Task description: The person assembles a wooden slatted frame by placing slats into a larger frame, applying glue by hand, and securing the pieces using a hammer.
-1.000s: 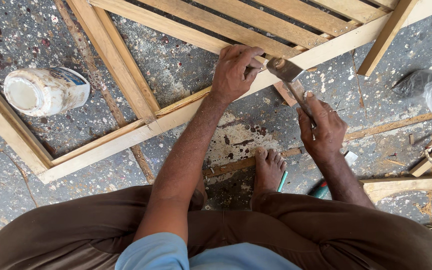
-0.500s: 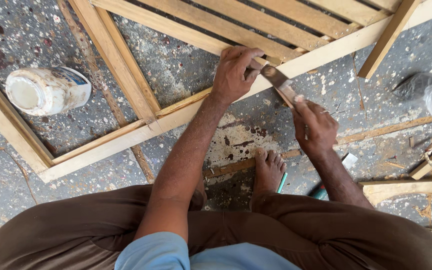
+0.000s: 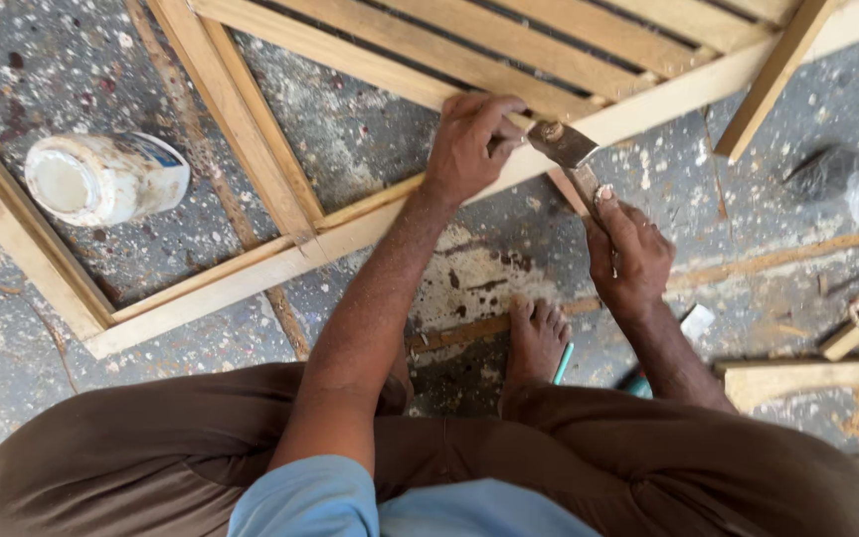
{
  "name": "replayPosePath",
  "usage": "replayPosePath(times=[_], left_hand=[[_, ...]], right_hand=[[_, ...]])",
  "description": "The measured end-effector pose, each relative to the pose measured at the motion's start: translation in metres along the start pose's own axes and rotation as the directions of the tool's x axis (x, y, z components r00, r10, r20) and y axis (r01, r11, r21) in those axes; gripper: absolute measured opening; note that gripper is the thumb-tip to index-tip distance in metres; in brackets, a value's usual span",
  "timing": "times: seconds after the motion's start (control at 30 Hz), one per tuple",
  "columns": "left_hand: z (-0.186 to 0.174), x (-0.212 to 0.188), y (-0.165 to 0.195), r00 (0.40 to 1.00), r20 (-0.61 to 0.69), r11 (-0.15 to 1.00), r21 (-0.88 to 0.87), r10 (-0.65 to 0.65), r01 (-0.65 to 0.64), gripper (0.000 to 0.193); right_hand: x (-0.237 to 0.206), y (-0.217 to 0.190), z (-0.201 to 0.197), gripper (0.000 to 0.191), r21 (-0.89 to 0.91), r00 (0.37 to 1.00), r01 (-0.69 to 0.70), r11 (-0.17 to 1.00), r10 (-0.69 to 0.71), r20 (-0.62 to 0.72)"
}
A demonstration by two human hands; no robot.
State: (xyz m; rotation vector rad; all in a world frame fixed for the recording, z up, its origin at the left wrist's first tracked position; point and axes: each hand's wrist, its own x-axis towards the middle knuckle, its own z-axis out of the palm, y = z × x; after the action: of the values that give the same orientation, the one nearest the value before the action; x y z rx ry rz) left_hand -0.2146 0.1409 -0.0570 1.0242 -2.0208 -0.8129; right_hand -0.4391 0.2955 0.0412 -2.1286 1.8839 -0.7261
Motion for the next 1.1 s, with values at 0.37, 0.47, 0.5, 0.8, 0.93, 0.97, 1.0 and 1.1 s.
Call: replayPosePath(times=[0.37, 0.47, 0.5, 0.8, 0.93, 0.97, 1.0, 1.1], left_hand=[[-0.027, 0.011, -0.001, 0.987, 0.146, 0.996, 0.042, 0.074, -0.081, 0.054], [-0.048, 0.012, -0.007, 0.966, 0.22, 0.958, 0.22, 0.132, -0.181, 0.05], [-0.053, 0.012, -0.007, 0.961, 0.244, 0.941, 0.276, 0.13, -0.197, 0.045], [-0.069, -0.027, 0.026, 0.851, 0.44, 0.929, 0.346, -0.285, 0.133, 0.076], [-0.061, -0.031, 0.031, 0.806, 0.478, 0.877, 0.469, -0.349, 0.102, 0.096], [-0.058, -0.03, 0.032, 0.795, 0.487, 0.873, 0.477, -0.361, 0.104, 0.092], [-0.056, -0.027, 0.032, 0.788, 0.492, 0.868, 0.487, -0.369, 0.102, 0.089], [-0.052, -0.021, 0.031, 0.766, 0.486, 0.863, 0.474, -0.421, 0.174, 0.085]], right_hand=[[-0.063, 0.01, -0.011, 0.044, 0.27, 0.919, -0.385, 0.882, 0.34, 0.2], [-0.099, 0.0, -0.015, 0.05, 0.269, 0.736, -0.645, 0.715, 0.487, 0.47], [-0.108, -0.006, -0.017, 0.054, 0.254, 0.654, -0.726, 0.639, 0.528, 0.542], [-0.118, -0.02, -0.02, 0.058, 0.101, 0.677, -0.627, 0.773, 0.476, 0.562], [-0.098, 0.0, -0.01, 0.059, -0.095, 0.861, -0.417, 0.904, 0.426, 0.277], [-0.088, 0.007, -0.005, 0.053, -0.041, 0.934, -0.312, 0.949, 0.314, 0.172], [-0.072, 0.014, 0.005, 0.047, 0.002, 0.98, -0.192, 0.981, 0.192, 0.052], [-0.027, 0.028, 0.037, 0.045, -0.064, 0.982, -0.171, 0.983, 0.175, 0.065]])
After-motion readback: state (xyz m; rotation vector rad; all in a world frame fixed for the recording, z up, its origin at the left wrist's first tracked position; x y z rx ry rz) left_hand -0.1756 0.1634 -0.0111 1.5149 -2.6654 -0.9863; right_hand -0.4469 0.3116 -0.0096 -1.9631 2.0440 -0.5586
